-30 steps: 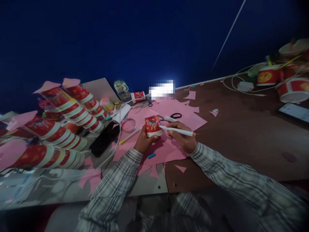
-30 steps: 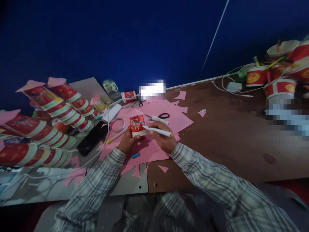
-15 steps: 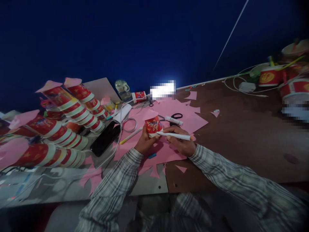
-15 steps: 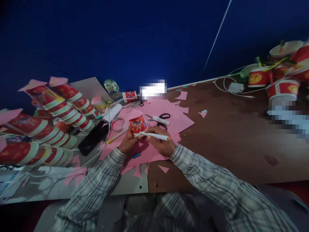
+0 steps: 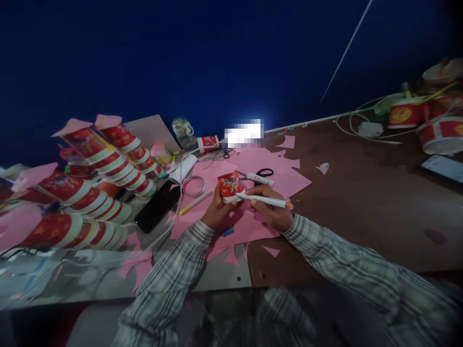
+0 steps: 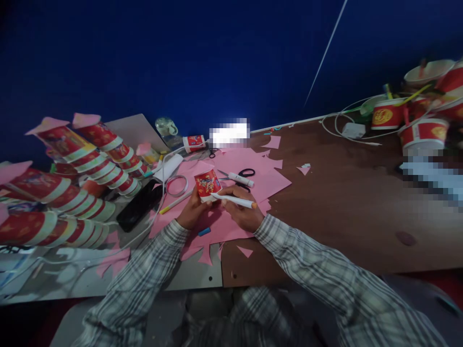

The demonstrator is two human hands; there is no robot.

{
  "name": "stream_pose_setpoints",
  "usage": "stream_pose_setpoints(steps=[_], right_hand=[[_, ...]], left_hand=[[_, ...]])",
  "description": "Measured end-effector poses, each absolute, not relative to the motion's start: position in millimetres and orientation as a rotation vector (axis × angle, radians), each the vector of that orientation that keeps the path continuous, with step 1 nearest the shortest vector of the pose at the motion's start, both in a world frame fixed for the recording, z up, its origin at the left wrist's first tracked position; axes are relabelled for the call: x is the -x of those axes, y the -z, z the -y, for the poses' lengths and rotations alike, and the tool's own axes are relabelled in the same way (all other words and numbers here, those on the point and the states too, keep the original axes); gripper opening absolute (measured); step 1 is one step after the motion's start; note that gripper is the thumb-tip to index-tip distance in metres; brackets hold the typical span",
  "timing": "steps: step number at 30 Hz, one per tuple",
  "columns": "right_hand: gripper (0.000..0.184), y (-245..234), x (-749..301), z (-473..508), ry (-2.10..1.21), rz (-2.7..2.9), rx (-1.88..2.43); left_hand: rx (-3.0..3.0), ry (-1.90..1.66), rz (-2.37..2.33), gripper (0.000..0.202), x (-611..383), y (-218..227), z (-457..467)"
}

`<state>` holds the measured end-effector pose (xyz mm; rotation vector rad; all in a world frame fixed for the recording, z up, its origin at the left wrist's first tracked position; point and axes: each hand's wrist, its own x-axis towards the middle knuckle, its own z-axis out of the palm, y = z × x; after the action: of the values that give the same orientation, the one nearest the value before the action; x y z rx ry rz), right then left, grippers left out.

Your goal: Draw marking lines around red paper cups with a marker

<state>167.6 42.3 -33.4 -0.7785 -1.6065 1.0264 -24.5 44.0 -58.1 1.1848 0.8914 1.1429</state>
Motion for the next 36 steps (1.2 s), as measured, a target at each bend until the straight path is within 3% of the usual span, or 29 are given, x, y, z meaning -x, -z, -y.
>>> stream_pose_setpoints(steps=[22,36], right_hand=[[0.033,35.8,-165.4,-43.0,-1.018,1.588,0.792],[0.021,34.8,-167.9,-44.9,-0.853,1.709,0.794]], left_hand=[[-1.209,-1.169,-1.032,0.091,21.5,46.4,-45.0],[-1.3,-1.153,-1.112,0.08,24.6,47.9,-46.2]])
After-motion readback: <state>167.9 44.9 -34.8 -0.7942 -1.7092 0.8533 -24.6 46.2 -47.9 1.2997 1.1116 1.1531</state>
